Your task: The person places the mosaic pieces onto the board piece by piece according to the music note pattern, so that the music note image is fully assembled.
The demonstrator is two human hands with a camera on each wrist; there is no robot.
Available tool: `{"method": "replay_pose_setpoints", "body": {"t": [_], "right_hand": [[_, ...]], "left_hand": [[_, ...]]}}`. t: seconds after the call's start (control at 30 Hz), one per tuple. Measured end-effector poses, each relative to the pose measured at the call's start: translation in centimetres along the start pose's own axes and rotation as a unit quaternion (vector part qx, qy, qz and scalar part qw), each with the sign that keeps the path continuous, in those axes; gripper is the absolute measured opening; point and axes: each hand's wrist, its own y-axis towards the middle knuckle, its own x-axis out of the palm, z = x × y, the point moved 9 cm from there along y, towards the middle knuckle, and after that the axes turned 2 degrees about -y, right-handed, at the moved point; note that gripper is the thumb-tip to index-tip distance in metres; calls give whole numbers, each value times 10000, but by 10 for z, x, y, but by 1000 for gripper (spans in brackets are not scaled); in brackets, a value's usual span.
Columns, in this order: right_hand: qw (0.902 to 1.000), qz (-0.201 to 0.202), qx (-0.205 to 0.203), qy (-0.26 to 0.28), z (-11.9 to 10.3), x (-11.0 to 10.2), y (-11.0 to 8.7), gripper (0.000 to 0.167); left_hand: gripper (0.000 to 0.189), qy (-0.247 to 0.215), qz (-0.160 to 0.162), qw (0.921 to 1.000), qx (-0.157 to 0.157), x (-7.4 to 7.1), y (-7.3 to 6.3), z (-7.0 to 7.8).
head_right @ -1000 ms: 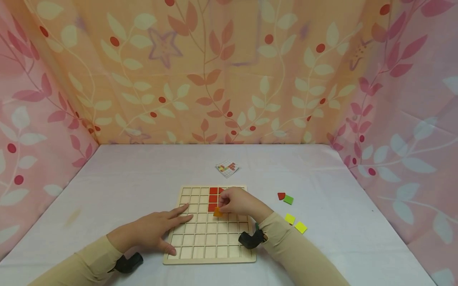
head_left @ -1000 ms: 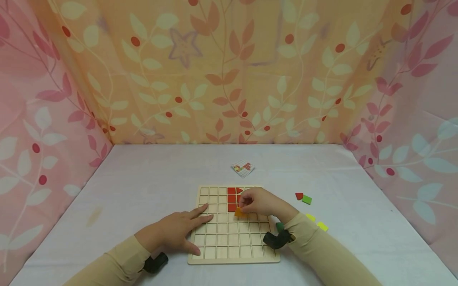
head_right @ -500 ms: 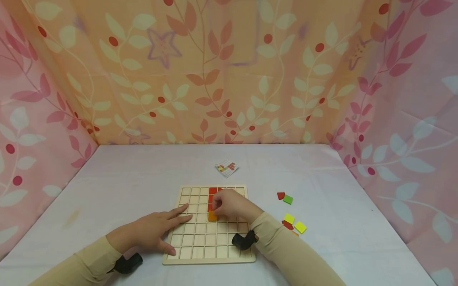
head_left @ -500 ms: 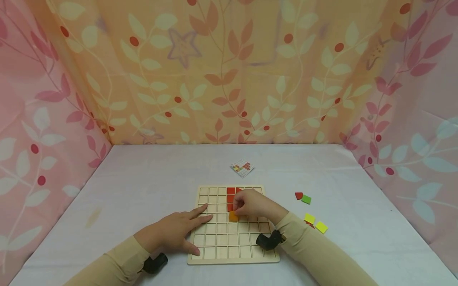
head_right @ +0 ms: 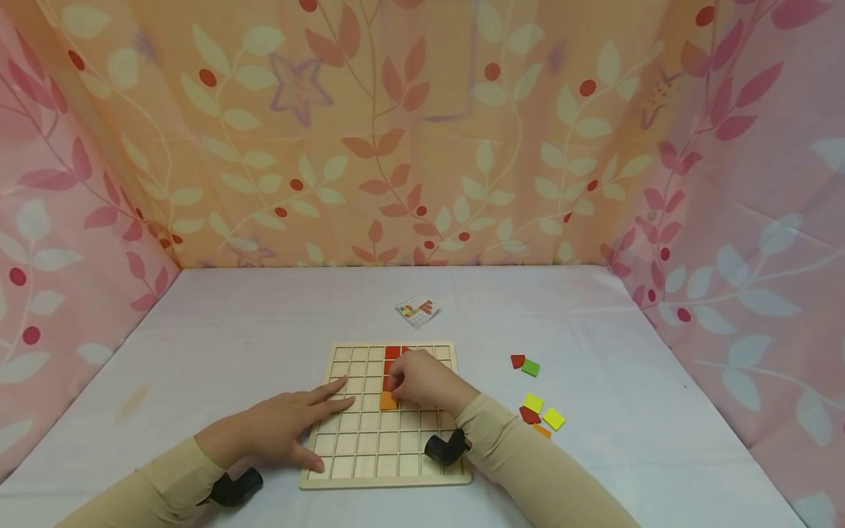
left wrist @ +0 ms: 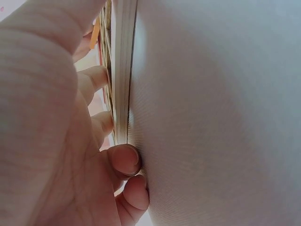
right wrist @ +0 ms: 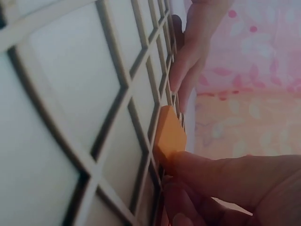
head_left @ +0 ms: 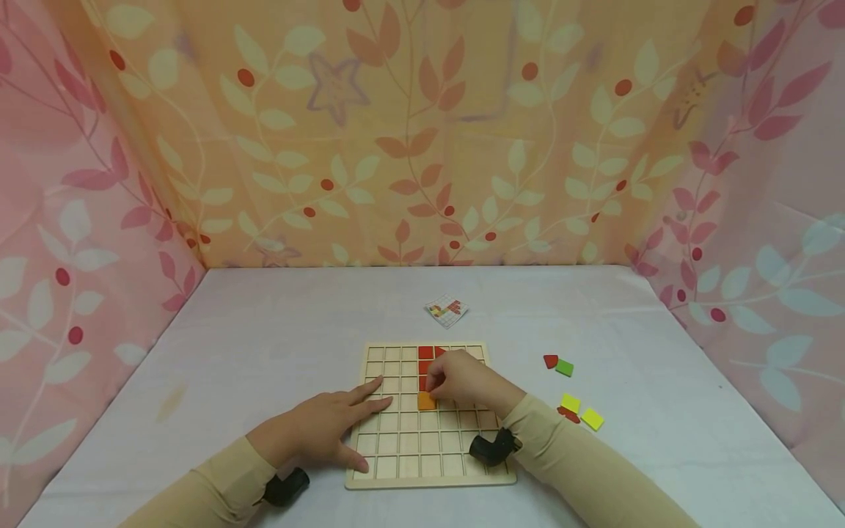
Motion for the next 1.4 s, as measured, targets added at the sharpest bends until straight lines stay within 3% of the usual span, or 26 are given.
{"method": "replay_pose_setpoints", "body": {"t": [0.33, 0.47, 0.63, 0.9, 1.23, 1.4], "right_hand": [[9991, 69, -17, -409, 3, 3, 2, 15], [9990, -6, -226, -395, -2, 4, 2, 9], [9972, -214, -586, -421, -9, 6, 1, 17], [9963, -328, -659, -450, -7, 6, -2, 16], [9994, -162, -288, -29, 21, -24, -10, 14], [9995, 184, 197, 140, 47, -49, -24, 8]], "left_hand": [[94, 17, 29, 10000, 6, 0, -1, 0], [94, 38, 41, 10000, 18, 0, -1, 0], [93, 49, 48, 10000, 24, 0, -1, 1], [94, 45, 62, 10000, 29, -2, -1, 2], [94, -3, 51, 10000, 76, -2, -1, 3], [94, 6, 12, 10000, 32, 0, 0, 1]]}}
